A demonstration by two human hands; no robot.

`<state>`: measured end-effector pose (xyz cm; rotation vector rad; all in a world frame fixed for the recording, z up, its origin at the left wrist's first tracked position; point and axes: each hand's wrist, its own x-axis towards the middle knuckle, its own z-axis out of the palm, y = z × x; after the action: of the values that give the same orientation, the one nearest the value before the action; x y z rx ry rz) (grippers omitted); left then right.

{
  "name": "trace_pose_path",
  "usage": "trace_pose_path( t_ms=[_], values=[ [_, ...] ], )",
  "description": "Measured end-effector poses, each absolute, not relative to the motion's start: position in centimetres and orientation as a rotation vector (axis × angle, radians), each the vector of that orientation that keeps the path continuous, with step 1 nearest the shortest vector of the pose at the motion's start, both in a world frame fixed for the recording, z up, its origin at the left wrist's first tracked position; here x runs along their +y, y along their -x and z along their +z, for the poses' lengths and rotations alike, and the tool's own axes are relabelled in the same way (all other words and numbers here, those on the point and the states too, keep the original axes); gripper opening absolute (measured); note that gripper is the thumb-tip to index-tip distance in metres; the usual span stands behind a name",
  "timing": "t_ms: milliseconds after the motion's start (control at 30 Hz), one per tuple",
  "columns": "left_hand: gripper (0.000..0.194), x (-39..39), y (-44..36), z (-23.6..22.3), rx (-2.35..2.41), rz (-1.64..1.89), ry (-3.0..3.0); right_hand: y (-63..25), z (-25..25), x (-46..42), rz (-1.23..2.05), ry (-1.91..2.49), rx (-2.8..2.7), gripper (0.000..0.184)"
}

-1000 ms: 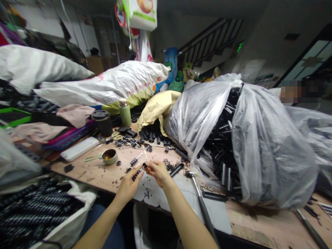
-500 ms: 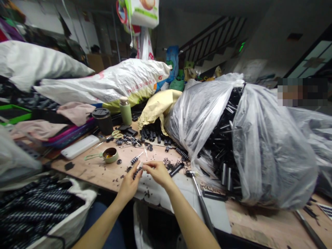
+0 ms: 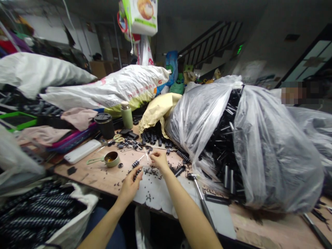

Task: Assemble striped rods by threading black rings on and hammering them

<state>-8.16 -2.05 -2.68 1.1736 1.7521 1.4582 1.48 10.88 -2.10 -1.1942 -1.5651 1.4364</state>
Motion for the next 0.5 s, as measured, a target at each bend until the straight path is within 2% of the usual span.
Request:
trace_pose_path(
  t_ms=[233,367,500],
  values=[
    [0.040,-1.8,6.9,-3.0,1.734,1.356,-1.401,-4.3,-0.9,6.8,1.766,1.066,-1.384,0.028],
    [0.039,-2.2,6.3,-2.9,1.769,1.308,-1.458,-5.2,-0.4,6.2,1.746,1.028,-1.379,0.028],
    [0.039,-2.2,5.5,-2.9,1.763,1.277,-1.525,-6.0,-0.1,5.2,1.593,1.007,-1.475,0.023]
  ],
)
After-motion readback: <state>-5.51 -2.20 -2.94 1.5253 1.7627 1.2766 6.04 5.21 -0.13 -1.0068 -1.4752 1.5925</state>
